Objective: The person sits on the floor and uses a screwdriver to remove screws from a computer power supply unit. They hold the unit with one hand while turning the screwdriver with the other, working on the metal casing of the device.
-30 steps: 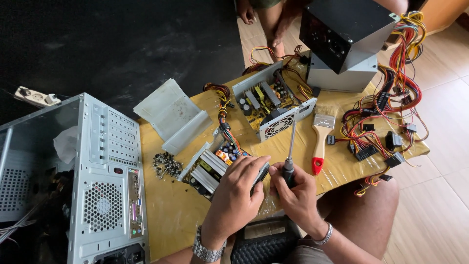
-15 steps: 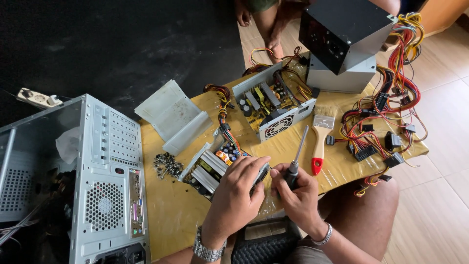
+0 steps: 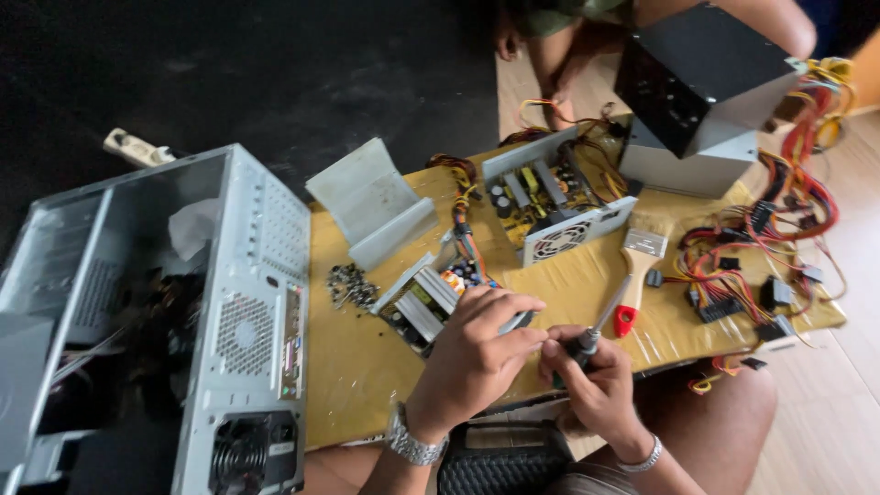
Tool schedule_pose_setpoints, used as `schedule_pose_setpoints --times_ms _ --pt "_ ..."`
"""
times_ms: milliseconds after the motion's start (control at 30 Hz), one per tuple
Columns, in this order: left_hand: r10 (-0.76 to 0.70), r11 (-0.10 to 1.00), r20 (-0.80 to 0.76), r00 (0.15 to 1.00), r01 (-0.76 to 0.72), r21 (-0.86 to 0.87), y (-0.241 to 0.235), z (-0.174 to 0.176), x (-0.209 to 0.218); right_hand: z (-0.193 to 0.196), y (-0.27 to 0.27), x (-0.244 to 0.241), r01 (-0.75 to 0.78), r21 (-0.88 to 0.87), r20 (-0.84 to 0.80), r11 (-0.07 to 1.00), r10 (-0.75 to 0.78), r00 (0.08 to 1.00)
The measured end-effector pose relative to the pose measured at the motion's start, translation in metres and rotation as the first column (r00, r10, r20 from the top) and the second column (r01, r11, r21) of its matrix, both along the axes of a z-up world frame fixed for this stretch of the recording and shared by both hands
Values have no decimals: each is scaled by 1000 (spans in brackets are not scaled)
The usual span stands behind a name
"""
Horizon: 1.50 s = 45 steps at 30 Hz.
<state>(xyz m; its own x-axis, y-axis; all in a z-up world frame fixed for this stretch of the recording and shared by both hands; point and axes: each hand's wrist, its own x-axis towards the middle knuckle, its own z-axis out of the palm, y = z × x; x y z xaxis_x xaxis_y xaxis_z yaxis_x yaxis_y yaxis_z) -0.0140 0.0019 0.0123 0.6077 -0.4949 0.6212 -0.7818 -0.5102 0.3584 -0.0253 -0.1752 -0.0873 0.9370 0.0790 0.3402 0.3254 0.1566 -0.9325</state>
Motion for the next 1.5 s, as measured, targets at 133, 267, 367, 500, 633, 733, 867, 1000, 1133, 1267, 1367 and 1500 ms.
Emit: schedule_pose_setpoints --times_ms 133,267,367,500,633,733,867,1000,1133,1267,1367,1500 --pt "61 997 18 998 -61 56 3 -9 -5 -6 -2 -3 -65 41 -24 997 66 998" --pt "110 990 80 991 -117 83 2 -15 -8 -14 -2 -4 -36 60 -59 998 40 997" --pt "111 985 132 985 -127 116 5 -13 -9 -22 -2 -4 -38 121 -65 992 46 997" --pt "66 998 137 988 -68 10 16 -9 -13 -17 0 -7 -51 142 -77 989 62 995" --pt "211 964 153 965 -180 -195 45 -14 -32 -17 -1 -11 -42 110 -117 993 54 992" --pt "392 853 73 917 -332 -403 80 -32 -48 -15 0 -12 -37 67 -127 997 45 991" --pt "683 681 1 731 -636 -363 117 -55 -60 -9 5 -10 -31 -86 -67 996 26 997" --pt "847 514 -110 520 -854 -78 131 -87 -57 -9 8 -8 -19 -127 -84 992 8 996" --pt "876 480 -33 481 -877 -34 123 -94 -48 -11 6 -11 10 -126 -98 992 -22 995" --pt "884 464 -57 465 -885 -18 122 -102 -50 -1 5 -21 18 -124 -197 992 -42 979" --pt "849 520 -49 527 -847 -108 117 -100 -57 14 11 -44 18 -103 -358 995 -54 932" --pt "690 677 -44 723 -665 -316 79 -62 -74 5 12 -89 54 99 -366 994 -13 930"
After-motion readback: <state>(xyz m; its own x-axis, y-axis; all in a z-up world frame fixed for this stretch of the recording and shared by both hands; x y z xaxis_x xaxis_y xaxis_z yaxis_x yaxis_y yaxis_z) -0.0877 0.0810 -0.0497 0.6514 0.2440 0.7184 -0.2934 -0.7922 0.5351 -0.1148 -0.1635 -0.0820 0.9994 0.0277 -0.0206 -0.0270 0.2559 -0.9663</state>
